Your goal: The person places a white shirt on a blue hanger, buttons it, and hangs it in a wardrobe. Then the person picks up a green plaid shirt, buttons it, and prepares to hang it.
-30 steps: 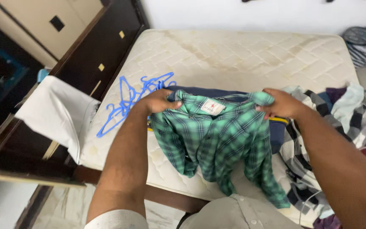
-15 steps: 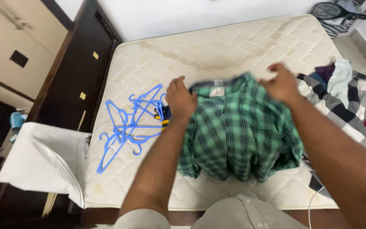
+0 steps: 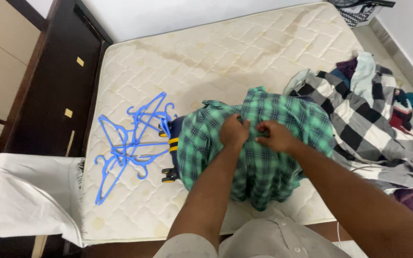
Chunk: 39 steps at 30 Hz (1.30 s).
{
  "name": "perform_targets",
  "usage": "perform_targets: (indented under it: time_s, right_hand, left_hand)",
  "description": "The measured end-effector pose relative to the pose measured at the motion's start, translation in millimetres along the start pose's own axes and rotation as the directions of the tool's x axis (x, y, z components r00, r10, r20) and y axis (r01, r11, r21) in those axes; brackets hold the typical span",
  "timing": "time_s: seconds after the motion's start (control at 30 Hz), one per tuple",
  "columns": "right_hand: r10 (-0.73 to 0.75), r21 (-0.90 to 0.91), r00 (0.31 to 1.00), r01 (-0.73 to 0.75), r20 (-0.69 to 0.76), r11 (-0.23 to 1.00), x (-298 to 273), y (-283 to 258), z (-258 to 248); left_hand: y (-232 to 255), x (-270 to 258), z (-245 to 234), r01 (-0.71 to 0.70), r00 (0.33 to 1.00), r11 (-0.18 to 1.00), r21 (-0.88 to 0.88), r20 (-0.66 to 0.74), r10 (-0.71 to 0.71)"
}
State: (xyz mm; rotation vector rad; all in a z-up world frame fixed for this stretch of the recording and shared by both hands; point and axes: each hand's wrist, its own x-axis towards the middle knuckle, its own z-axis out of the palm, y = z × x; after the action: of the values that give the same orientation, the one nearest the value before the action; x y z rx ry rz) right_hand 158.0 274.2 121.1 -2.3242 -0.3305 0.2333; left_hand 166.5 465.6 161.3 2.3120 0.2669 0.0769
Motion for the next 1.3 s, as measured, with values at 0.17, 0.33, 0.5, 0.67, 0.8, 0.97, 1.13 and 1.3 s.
perform_targets:
  time_s: [0.17,0.33,0.5,0.67,0.8,0.97,1.13,1.3]
  right_hand:
    - [-0.092,-0.020,0.993,0.094,0.075,0.995,-0.1,6.7,0.1]
    - [0.073,0.544,0.992,-0.120,0.108,0.830,18.1,15.2,6.8]
    - [0.365,0.551,0.918,-0.387,0.154,0.740,44.9,6.8,6.9]
    - [0.460,0.534,0.879,-0.451,0.125,0.715,53.0,4.0,14.5]
    - [0.374,0.613,0.921,-0.361,0.113,0.703,52.8,3.8,16.3]
    - [0.447,0.552,0.880,-0.455,0.160,0.699,38.1,-6.7,9.7]
    - [0.434,0.533,0.888,-0.445,0.155,0.720,33.2,-15.3,8.0]
    - [0.415,0.524,0.905,-0.400,0.096,0.752,32.9,-9.6,11.1]
  left_hand:
    - [14.5,11.2,-5.1,0.250,0.968,0.968,0.026,0.021,-0.251]
    - [9.9,15.8,6.0,0.313,0.949,0.949,-0.040,0.066,-0.310]
    - [-17.9,13.7,41.5,0.257,0.966,0.889,-0.378,0.140,-0.219]
    - [-53.3,21.4,60.7,0.245,0.957,0.744,-0.622,0.279,-0.082]
    - [-55.3,22.2,57.1,0.239,0.950,0.767,-0.595,0.307,-0.058]
    - [-43.4,11.1,44.7,0.269,0.931,0.823,-0.501,0.354,-0.089]
    - [-40.0,8.5,41.8,0.252,0.934,0.788,-0.561,0.354,-0.047]
    - [-42.1,6.0,47.3,0.170,0.957,0.821,-0.545,0.289,-0.006]
